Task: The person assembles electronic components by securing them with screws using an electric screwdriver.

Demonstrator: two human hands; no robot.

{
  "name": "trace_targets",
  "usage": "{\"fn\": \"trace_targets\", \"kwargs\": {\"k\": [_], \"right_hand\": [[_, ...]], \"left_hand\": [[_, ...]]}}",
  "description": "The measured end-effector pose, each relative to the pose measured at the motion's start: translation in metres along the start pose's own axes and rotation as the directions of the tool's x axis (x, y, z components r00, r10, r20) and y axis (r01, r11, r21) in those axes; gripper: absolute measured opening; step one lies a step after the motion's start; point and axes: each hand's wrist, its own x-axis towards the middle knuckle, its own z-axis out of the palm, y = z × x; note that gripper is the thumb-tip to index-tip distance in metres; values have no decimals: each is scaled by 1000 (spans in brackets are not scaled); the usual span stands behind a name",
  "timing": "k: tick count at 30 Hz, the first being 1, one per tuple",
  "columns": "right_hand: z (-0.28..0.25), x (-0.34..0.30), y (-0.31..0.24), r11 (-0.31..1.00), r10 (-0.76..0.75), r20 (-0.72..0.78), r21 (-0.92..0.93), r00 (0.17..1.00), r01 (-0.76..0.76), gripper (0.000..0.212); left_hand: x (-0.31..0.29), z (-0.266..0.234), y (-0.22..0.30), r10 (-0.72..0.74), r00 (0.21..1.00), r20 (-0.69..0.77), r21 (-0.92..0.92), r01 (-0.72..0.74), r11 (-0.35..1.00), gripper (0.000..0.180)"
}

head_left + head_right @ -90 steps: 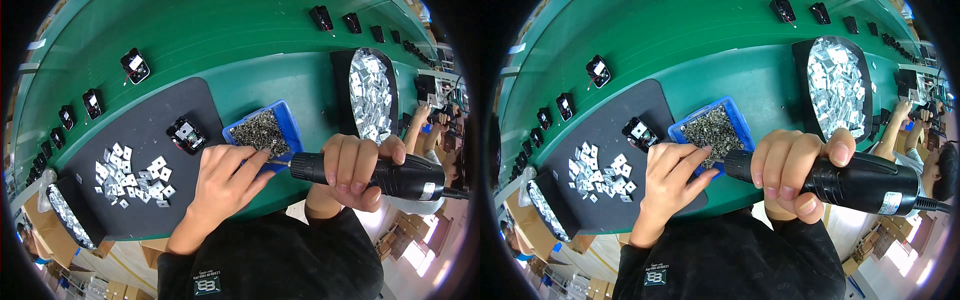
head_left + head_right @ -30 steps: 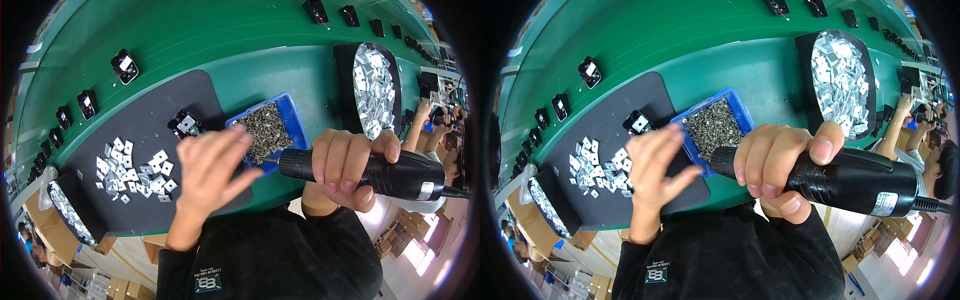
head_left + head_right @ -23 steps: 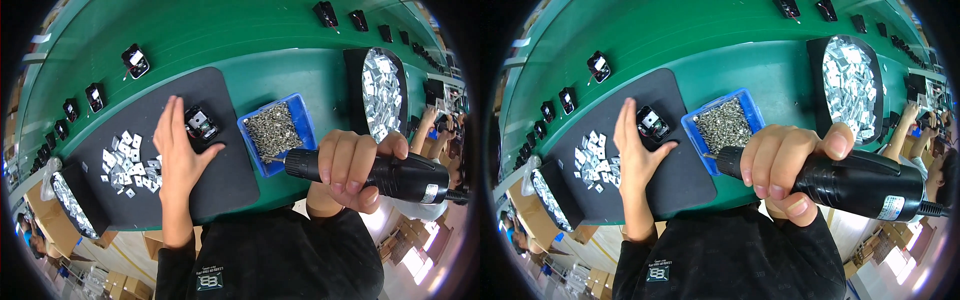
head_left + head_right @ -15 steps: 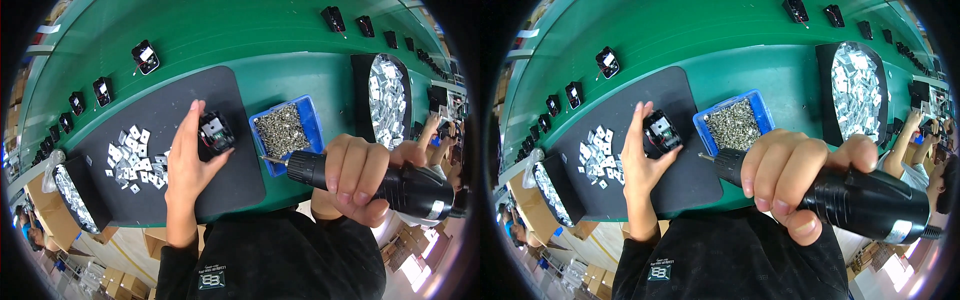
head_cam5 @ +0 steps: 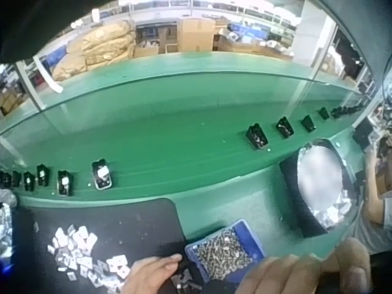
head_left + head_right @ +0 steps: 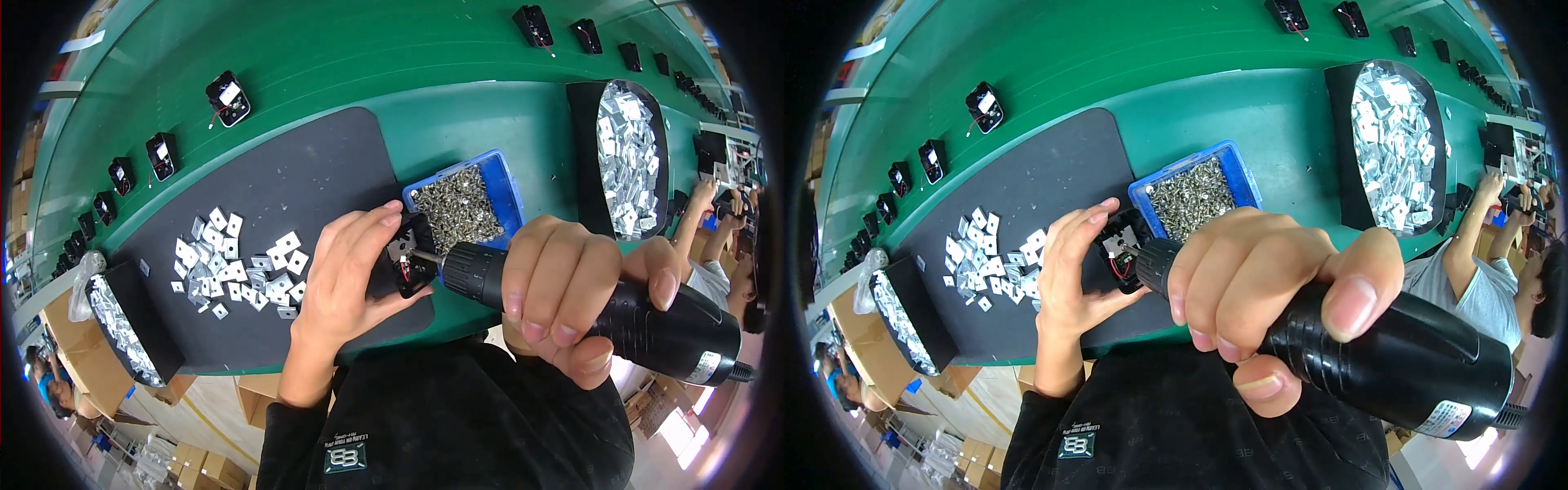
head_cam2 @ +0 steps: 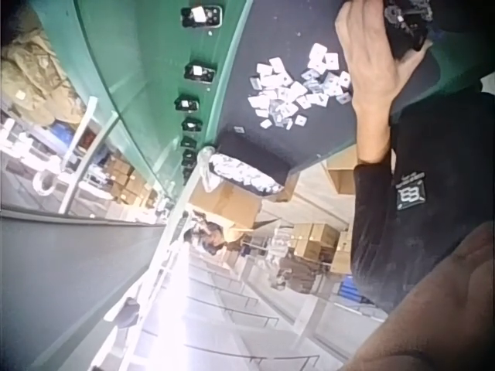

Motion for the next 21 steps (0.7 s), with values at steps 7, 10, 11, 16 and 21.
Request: {"fn": "trace_targets", "kwargs": {"k": [7,10,11,16,21], "right_hand": [[-5,0,1,1000,-22,3,15,1000,22,50],[-5,-1,1,1000,-6,-6,11,1000,6,48],[-4,-2,2,1000,-5,-2,15,1000,6,48],[-5,-1,6,997,-21,52,71,998,17,43],[-8,-1,10,995,-47,135,95,990,34,44]], "left_hand": [[4,0,5,-20,1000,19,4,20,1000,78],[3,1,5,-5,1000,28,8,4,1000,78],[2,1,5,2,1000,17,5,-2,1000,77],[0,0,3,43,999,20,3,-43,999,75],[-1,-2,2,41,998,47,1,-42,999,73]]}}
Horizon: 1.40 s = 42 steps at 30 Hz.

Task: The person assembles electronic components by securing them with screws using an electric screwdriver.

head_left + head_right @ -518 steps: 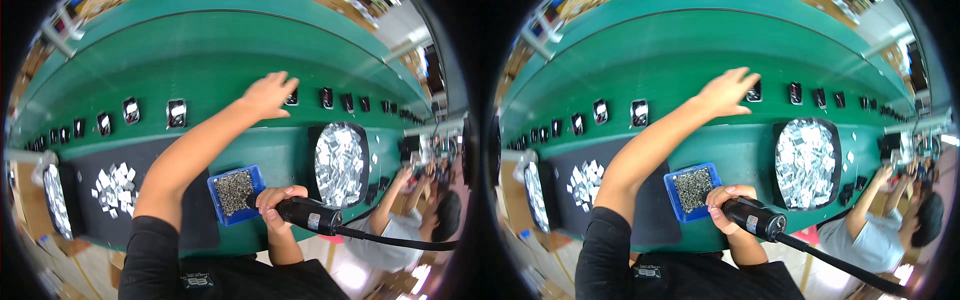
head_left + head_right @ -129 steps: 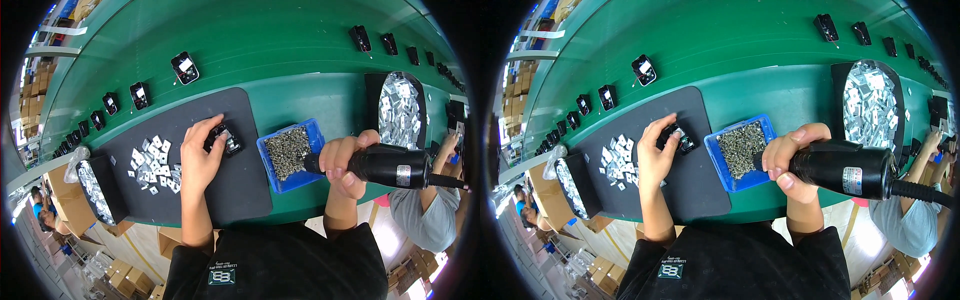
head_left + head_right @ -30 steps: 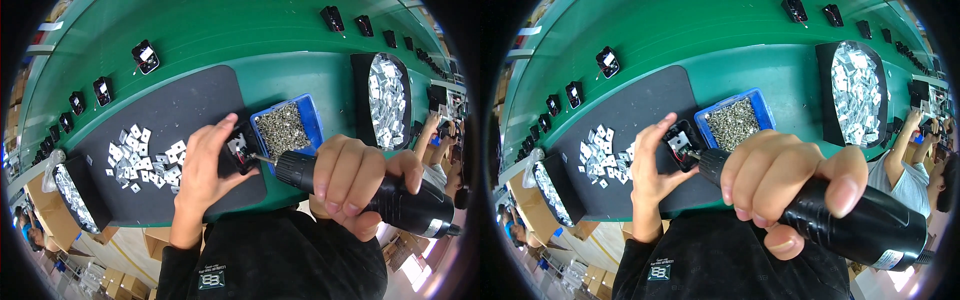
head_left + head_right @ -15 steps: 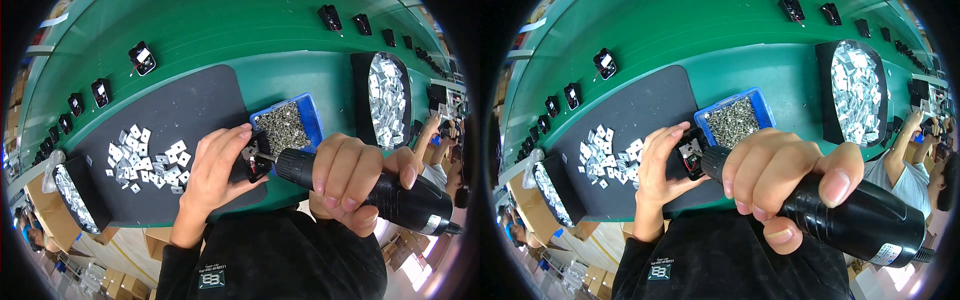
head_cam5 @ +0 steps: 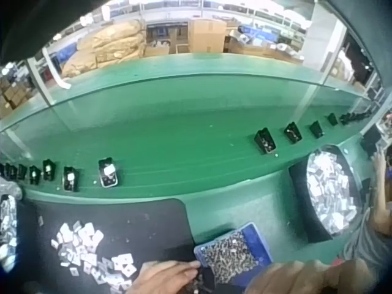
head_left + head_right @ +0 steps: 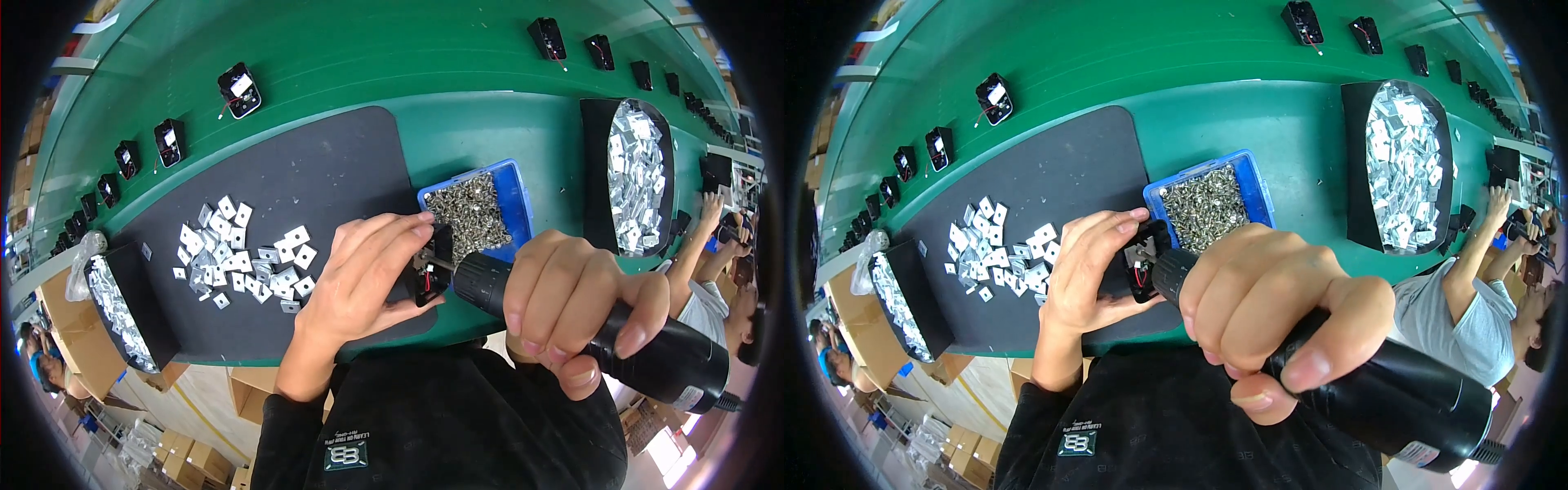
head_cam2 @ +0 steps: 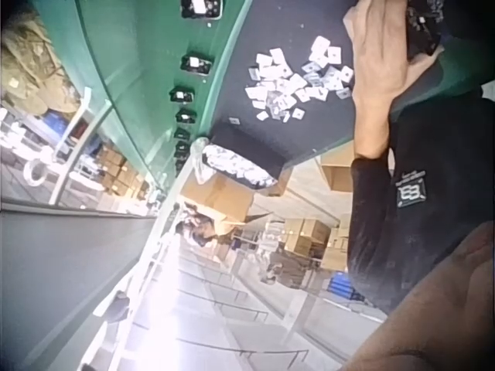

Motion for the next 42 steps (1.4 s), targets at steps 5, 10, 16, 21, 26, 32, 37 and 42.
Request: {"fn": "trace_targets", "kwargs": {"k": [5,10,16,21,26,32,37,42], "right_hand": [[1,10,-9,996,16,-13,88,1000,-15,54],[-12,13,-8,988,-40,186,157,982,11,47],[-12,8,-12,988,-21,214,154,977,-12,33],[-9,2,-17,982,4,75,186,997,-18,38],[-21,3,-18,968,-40,24,250,999,33,47],[-40,-1,-41,961,-81,132,272,988,43,44],[-57,-13,-55,953,-248,-102,151,963,261,51],[-70,-21,-47,992,-120,-220,17,968,127,61]], "left_hand": [[8,-1,5,7,998,64,-110,0,994,70],[12,-3,9,11,998,65,-110,-4,994,65],[14,-2,9,34,996,82,-125,-23,992,64],[17,4,10,28,991,127,-149,-9,989,64],[27,-3,16,15,976,218,-137,15,991,66],[58,-5,32,18,923,384,-78,12,997,68],[89,-7,4,-190,781,594,46,203,978,68],[117,-19,-29,-312,911,268,-8,326,945,75]]}}
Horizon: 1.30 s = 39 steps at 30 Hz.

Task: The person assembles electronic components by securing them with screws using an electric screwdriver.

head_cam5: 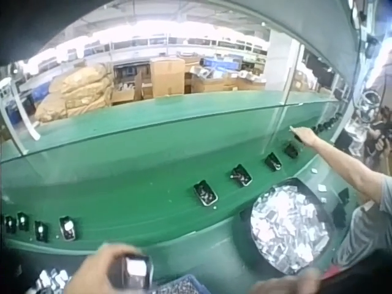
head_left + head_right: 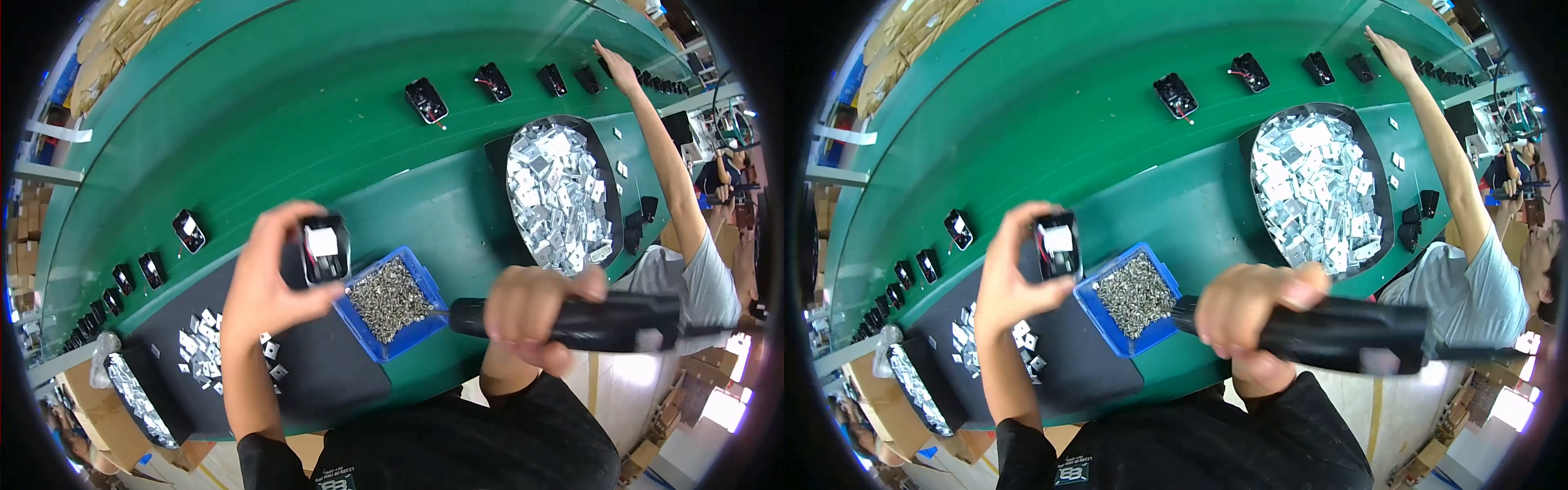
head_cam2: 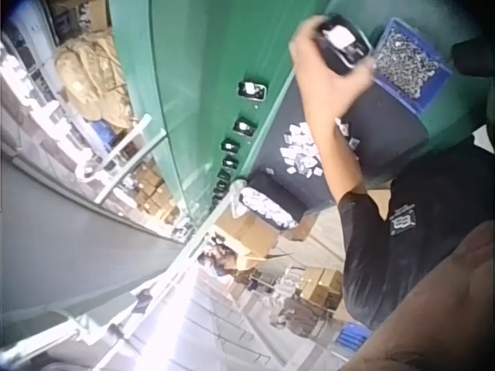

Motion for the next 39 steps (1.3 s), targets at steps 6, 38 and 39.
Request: {"fn": "trace_targets", "kwargs": {"k": [6,38,39], "right_hand": [[3,-26,53,954,267,-159,-97,951,-284,60],[-8,-28,60,905,341,-150,-216,928,-367,63],[-8,-30,60,903,346,-157,-213,925,-374,63]], "left_hand": [[75,6,-94,-5,936,-352,163,66,984,77],[-77,3,-42,145,988,-55,328,-119,937,81],[-87,0,-48,111,992,-55,357,-84,930,83]]}}
